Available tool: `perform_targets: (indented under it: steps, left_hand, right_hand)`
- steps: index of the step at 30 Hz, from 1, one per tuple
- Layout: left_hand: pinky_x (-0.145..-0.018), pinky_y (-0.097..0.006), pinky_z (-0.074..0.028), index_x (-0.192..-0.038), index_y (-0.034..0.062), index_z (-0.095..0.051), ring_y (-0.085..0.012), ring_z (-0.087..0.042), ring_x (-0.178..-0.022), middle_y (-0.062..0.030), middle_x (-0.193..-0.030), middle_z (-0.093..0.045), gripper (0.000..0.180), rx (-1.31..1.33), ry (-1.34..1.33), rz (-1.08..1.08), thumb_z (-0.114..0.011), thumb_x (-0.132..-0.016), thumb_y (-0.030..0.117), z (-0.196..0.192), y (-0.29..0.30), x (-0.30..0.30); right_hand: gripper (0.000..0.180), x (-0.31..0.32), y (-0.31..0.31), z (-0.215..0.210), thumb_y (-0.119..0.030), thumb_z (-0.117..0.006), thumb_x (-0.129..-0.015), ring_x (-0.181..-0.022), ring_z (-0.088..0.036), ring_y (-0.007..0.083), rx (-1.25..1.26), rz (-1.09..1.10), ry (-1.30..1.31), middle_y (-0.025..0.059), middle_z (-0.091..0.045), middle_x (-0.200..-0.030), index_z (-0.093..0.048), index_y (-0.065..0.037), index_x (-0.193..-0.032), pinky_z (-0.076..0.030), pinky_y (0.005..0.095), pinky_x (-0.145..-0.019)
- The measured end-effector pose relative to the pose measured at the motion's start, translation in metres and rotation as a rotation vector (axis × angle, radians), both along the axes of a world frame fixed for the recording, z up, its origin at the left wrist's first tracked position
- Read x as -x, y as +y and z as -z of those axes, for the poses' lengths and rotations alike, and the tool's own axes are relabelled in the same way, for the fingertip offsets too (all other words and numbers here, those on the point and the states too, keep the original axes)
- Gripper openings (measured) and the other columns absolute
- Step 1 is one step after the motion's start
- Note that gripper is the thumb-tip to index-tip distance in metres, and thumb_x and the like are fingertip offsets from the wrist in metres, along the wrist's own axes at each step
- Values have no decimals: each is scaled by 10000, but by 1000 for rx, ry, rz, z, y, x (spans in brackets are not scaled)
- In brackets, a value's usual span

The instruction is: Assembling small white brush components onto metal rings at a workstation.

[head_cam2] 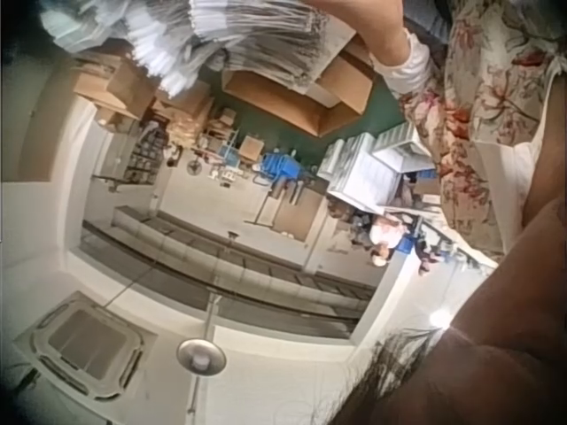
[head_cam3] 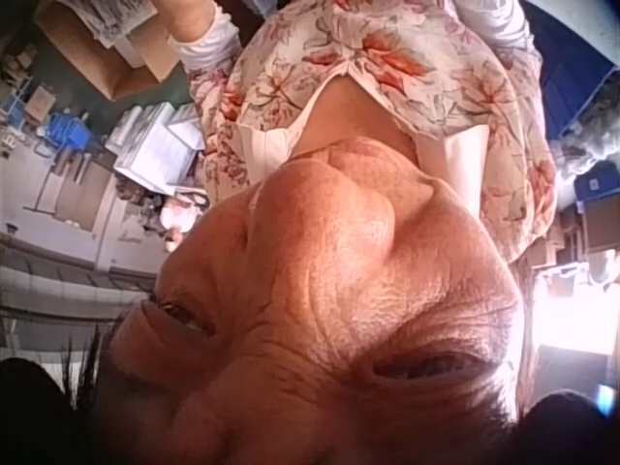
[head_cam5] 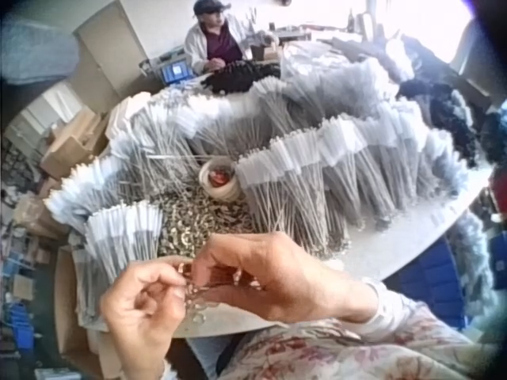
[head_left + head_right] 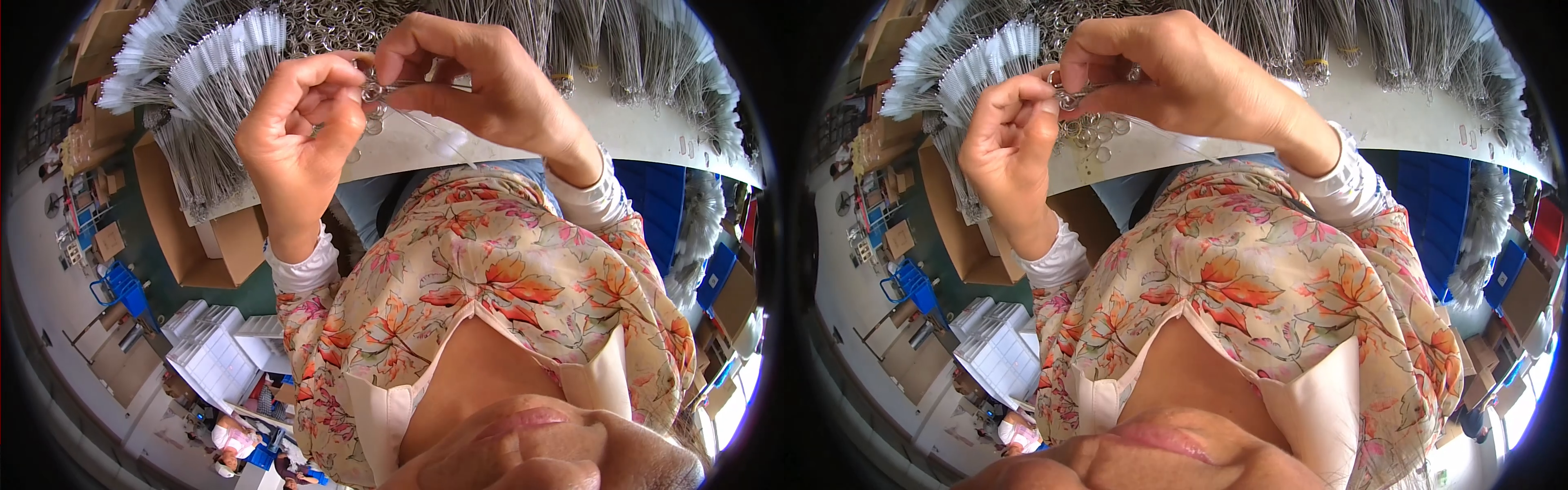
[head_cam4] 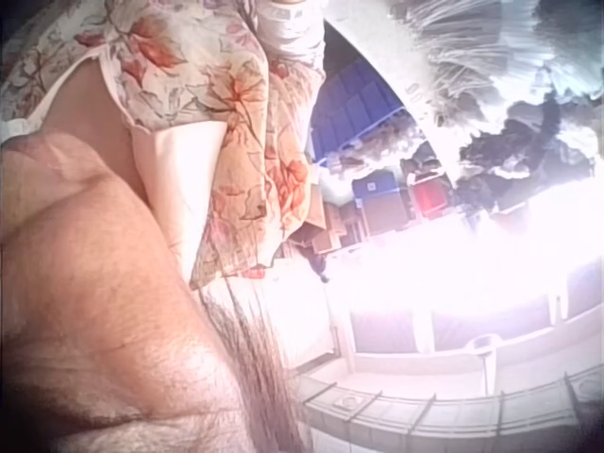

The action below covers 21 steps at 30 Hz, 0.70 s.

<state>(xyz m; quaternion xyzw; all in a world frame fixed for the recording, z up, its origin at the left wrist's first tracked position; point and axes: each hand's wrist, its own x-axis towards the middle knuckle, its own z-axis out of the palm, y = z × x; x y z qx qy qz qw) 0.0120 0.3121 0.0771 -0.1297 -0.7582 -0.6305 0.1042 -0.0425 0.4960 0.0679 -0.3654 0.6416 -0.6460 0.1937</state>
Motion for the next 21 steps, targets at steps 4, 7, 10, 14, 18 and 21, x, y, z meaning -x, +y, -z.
perform_targets:
  steps: [4, 7, 10, 14, 18, 21]
  left_hand:
    - [-627, -196, -492, -913, -53, -559, -63, -583, -724, -174, -1012, -620, 127, -3, 47, -22, -554, -795, -100, 7, -3, 2]
    - [-595, -195, -471, -902, -46, -564, -64, -570, -690, -197, -999, -625, 120, -60, 133, 5, -570, -789, -86, 10, -2, -3]
    - [-588, -207, -477, -903, -41, -566, -90, -574, -675, -209, -961, -630, 138, 68, 326, -13, -586, -772, -78, 16, -2, -2]
    - [-592, -258, -517, -894, -32, -569, -204, -638, -725, -195, -906, -640, 148, 146, 451, -20, -598, -754, -69, 22, -3, 2]
    - [-600, -292, -537, -888, -30, -569, -259, -658, -778, -173, -868, -647, 140, 150, 565, 4, -602, -755, -56, 27, -6, 5]
    - [-600, -307, -546, -872, -29, -565, -280, -661, -799, -159, -848, -651, 129, 228, 599, 34, -602, -751, -54, 25, -10, 5]
  right_hand:
    - [120, -13, -9, 13, -64, -653, -786, -670, -628, 180, 38, 350, 202, 89, -631, -755, -609, -14, -887, -498, 276, -613]
    - [108, -18, -10, 14, -54, -645, -797, -657, -619, 179, 140, 378, 140, 87, -638, -757, -628, -14, -896, -495, 279, -602]
    - [117, -21, -9, 9, -52, -637, -809, -656, -618, 178, 108, 334, -71, 87, -647, -771, -648, -18, -921, -492, 273, -594]
    - [115, -25, -16, 13, -52, -641, -809, -651, -620, 175, 132, 446, 164, 84, -653, -772, -666, -26, -917, -492, 261, -588]
    - [100, -31, -12, 4, -50, -654, -793, -648, -620, 188, 117, 420, -30, 91, -649, -769, -670, -28, -889, -490, 269, -582]
    - [95, -30, -9, 5, -47, -656, -787, -658, -624, 200, 83, 436, 175, 88, -643, -760, -669, -26, -879, -490, 277, -580]
